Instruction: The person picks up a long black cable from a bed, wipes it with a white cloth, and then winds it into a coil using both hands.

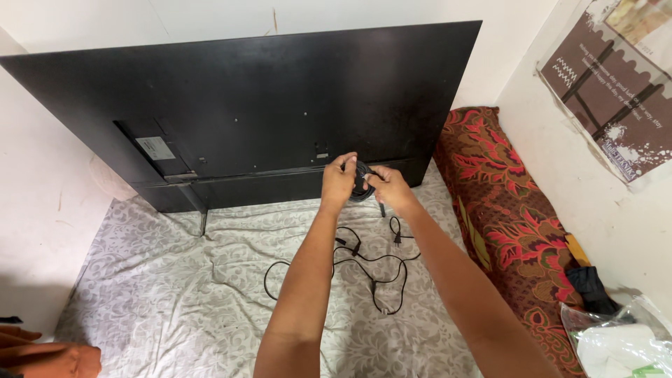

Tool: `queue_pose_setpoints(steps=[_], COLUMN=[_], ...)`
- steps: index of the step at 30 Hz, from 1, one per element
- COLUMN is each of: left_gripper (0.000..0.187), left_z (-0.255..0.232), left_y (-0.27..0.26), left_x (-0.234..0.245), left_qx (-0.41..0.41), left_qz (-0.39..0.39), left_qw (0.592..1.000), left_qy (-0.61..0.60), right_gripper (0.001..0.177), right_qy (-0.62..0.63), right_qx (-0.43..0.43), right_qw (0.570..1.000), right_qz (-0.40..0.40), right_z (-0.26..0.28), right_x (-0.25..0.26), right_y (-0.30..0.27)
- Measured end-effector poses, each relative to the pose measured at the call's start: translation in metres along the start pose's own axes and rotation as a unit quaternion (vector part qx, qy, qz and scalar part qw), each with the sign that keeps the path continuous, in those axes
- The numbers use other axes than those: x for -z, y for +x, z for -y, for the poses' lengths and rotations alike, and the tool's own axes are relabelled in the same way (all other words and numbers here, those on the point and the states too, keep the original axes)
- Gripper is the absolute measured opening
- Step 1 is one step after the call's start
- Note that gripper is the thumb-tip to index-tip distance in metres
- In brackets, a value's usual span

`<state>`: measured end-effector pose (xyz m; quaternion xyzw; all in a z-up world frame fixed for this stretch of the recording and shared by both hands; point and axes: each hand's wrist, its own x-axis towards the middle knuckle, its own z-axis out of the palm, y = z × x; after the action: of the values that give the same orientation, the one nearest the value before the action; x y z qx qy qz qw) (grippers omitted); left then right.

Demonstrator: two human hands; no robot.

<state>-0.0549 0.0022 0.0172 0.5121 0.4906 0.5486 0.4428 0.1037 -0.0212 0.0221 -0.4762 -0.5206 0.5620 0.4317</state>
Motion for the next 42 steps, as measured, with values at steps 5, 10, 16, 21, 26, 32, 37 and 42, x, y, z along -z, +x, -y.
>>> queue_pose_setpoints(steps=[5,10,16,21,26,32,37,42], left_gripper=[0.044,0.042,0.049,0.056,0.054,0.049,0.056,0.063], left_z=[-0.023,-0.001,0.033,0.036,0.014,-0.003,-0.012,-0.023], left_y=[-0.008,0.001,0.003,0.005,0.000,-0.011,-0.012,-0.014], left_x=[0.013,0.016,-0.015,-0.031,-0.022,-0.031,-0.040,-0.039], left_qx=[0.238,0.212,0.016,-0.009,0.192,0.203,0.170,0.172], left_qz=[0.071,0.167,0.032,-0.035,0.079,0.116,0.034,0.026], left_qw=[0.959,0.948,0.992,0.969,0.970,0.921,0.962,0.960], left_qy=[-0.139,-0.169,0.124,0.243,-0.127,-0.310,-0.209,-0.221], right_gripper=[0.029,0.028,0.025,0.025,0.030,0.027,0.017,0.037], right_qy=[0.111,0.112,-0.139,-0.201,0.096,0.236,0.233,0.163], right_qx=[-0.027,-0.039,0.017,0.088,-0.046,-0.077,-0.091,-0.153], right_qw=[0.992,0.990,0.990,0.974,0.994,0.969,0.968,0.975], right_qz=[0.054,0.075,-0.005,-0.051,-0.001,0.014,-0.003,0.014], right_z=[-0.003,0.005,-0.012,-0.014,0.011,-0.004,-0.009,0.005], right_x=[0.016,0.023,0.024,0.024,0.041,0.062,0.055,0.051], right_y=[-0.002,-0.004,0.002,-0.002,-0.018,-0.009,-0.005,-0.016])
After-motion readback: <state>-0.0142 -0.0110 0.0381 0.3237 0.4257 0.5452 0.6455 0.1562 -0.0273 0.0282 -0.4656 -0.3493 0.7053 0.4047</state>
